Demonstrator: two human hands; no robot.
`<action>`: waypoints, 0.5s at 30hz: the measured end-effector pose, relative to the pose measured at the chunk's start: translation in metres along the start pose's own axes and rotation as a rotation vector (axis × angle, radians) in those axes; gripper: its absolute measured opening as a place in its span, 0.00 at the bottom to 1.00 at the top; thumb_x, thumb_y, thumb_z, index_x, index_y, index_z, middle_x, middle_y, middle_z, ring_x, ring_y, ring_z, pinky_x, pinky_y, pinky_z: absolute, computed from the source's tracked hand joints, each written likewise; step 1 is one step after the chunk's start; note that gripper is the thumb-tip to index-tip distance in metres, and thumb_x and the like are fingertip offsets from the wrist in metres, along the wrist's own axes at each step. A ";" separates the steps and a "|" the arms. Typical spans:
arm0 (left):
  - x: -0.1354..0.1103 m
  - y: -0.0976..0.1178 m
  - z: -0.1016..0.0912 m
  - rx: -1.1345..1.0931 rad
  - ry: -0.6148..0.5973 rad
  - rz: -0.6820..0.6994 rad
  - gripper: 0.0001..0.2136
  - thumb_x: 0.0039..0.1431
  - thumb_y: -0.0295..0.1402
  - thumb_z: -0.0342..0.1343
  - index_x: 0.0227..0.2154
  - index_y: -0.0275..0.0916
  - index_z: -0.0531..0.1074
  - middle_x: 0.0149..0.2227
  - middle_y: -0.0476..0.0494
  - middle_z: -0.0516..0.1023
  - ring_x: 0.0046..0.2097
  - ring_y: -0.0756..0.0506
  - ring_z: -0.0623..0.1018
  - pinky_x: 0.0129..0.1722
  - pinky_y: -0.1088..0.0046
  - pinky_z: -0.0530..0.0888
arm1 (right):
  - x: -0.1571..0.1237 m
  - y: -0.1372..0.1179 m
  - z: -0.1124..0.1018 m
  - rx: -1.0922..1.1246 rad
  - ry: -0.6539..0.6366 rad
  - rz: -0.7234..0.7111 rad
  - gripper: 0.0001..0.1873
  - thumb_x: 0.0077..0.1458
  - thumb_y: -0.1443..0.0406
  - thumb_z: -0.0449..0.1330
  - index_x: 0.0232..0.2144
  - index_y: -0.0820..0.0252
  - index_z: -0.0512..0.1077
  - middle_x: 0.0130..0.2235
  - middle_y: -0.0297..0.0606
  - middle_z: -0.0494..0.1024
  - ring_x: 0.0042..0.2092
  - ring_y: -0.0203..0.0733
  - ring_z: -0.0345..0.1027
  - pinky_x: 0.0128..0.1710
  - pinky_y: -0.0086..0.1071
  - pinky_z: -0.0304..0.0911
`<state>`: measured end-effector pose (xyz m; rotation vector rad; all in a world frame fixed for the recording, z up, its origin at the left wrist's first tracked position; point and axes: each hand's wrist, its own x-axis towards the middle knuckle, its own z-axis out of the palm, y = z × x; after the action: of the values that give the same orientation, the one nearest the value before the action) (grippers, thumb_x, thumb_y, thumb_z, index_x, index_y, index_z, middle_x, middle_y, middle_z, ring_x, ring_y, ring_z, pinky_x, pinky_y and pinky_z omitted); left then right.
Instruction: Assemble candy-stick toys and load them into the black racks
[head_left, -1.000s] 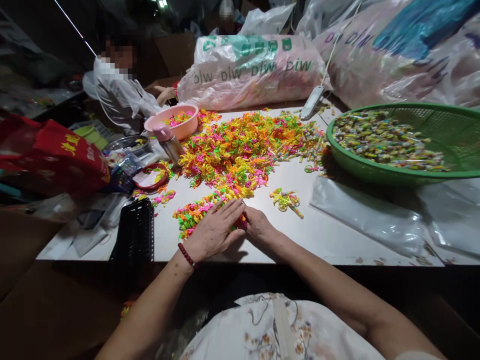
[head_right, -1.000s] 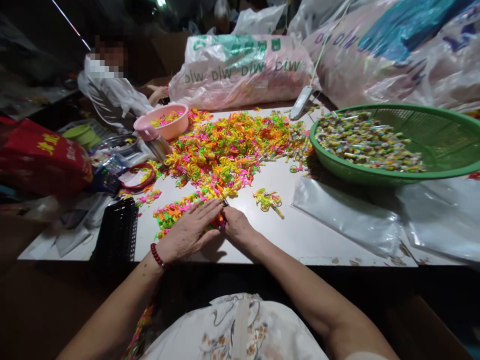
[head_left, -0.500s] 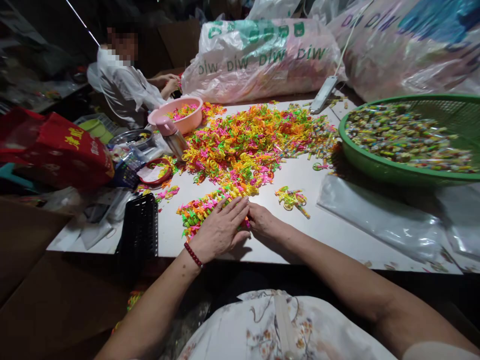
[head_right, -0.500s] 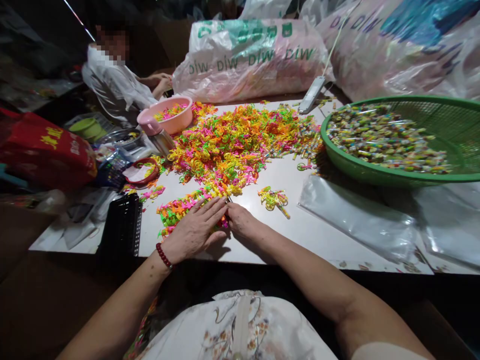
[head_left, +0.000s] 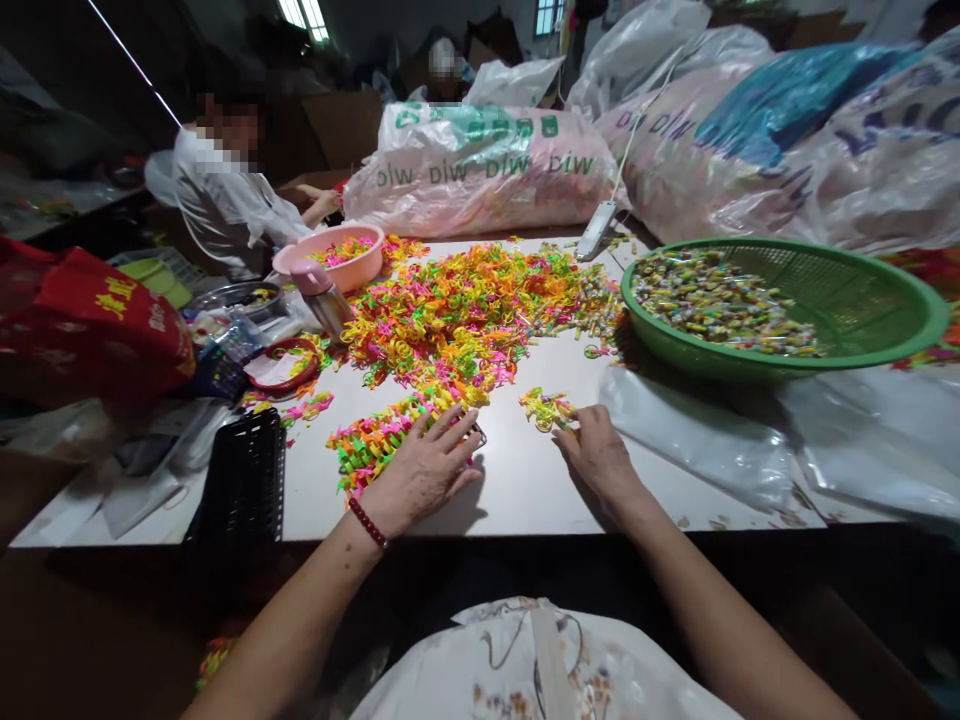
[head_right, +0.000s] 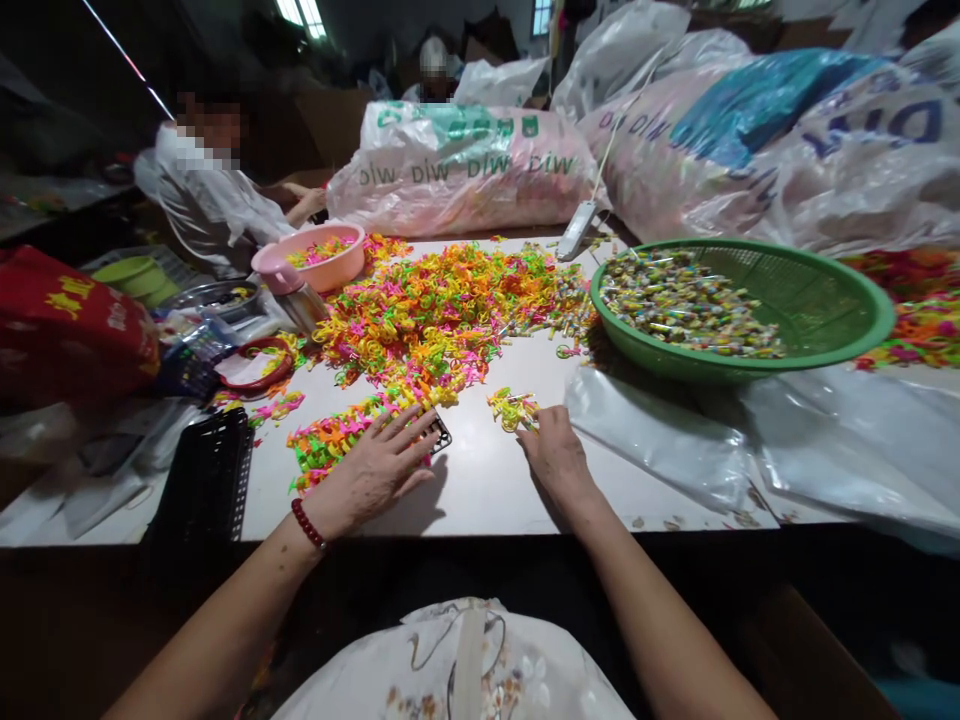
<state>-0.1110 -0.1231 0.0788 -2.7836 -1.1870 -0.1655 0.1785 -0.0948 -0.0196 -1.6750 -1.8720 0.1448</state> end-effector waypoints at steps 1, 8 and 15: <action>0.003 0.001 0.002 -0.012 0.004 -0.017 0.17 0.66 0.40 0.46 0.53 0.40 0.67 0.64 0.39 0.61 0.65 0.39 0.59 0.60 0.53 0.62 | 0.000 0.004 -0.001 -0.041 -0.034 0.004 0.09 0.59 0.61 0.56 0.39 0.60 0.69 0.40 0.44 0.67 0.38 0.46 0.66 0.38 0.37 0.63; 0.002 0.001 0.006 -0.100 0.004 -0.022 0.12 0.65 0.27 0.45 0.45 0.37 0.71 0.60 0.40 0.68 0.60 0.43 0.68 0.56 0.60 0.69 | 0.000 0.003 -0.001 -0.043 -0.057 -0.005 0.08 0.61 0.63 0.51 0.35 0.60 0.69 0.35 0.43 0.72 0.37 0.47 0.66 0.39 0.37 0.60; -0.016 0.003 0.000 -0.167 -0.020 0.029 0.15 0.65 0.29 0.46 0.52 0.42 0.68 0.64 0.45 0.63 0.61 0.44 0.67 0.56 0.61 0.70 | 0.001 0.007 -0.006 0.113 0.012 0.139 0.09 0.58 0.60 0.54 0.33 0.59 0.68 0.33 0.41 0.74 0.33 0.44 0.67 0.35 0.36 0.61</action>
<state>-0.1197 -0.1369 0.0761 -2.9513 -1.1879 -0.2454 0.1877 -0.0941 -0.0177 -1.7235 -1.7058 0.2915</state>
